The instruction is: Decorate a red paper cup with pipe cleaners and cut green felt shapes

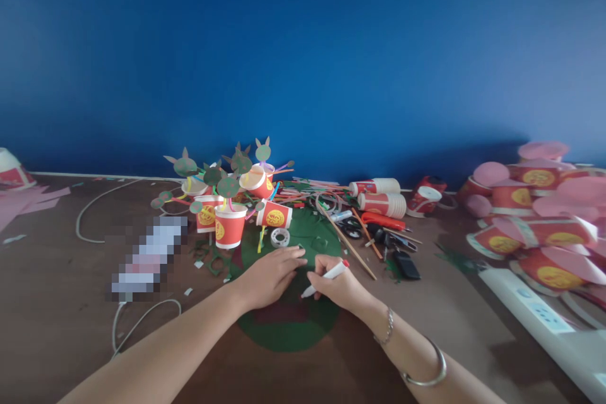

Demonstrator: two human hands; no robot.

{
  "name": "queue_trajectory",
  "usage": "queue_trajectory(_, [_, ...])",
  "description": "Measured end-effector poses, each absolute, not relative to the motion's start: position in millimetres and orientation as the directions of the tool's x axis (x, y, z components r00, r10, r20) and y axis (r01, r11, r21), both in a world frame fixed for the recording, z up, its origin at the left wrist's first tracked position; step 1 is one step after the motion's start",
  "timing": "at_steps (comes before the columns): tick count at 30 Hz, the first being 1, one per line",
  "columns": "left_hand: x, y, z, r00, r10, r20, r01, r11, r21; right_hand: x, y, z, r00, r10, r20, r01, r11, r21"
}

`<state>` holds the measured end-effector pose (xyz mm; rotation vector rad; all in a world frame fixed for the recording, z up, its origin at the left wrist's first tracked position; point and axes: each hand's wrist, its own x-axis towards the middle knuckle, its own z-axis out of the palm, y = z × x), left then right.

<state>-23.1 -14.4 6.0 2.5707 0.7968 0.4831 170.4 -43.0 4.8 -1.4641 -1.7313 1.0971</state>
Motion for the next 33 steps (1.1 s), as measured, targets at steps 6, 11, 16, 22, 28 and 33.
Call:
queue_trajectory(6, [-23,-15,7,0.772,0.601,0.206,0.456,-0.75,0.479,169,-44,6,-0.181,0.983,-0.036,0.46,0.053,-0.886])
queue_trajectory(11, [-22,-15,7,0.772,0.602,0.204,0.459,-0.75,0.477,169,-44,8,-0.2,0.977,-0.068,0.436,0.027,-0.9])
queue_trajectory(16, [-23,-14,5,0.775,0.598,0.206,0.452,-0.752,0.48,170,-44,6,-0.223,0.972,-0.08,0.459,0.032,-0.888])
queue_trajectory(22, [-23,-13,4,0.78,0.594,0.197,0.462,-0.759,0.459,170,-45,7,-0.213,0.973,-0.086,0.42,0.012,-0.907])
queue_trajectory(28, [-23,-14,2,0.772,0.609,0.183,0.485,-0.75,0.45,174,-41,14,-0.066,0.992,-0.105,0.206,-0.089,-0.975])
queue_trajectory(33, [-22,-15,2,0.763,0.624,0.172,0.498,-0.736,0.46,178,-38,16,-0.021,0.999,-0.03,0.288,-0.023,-0.957])
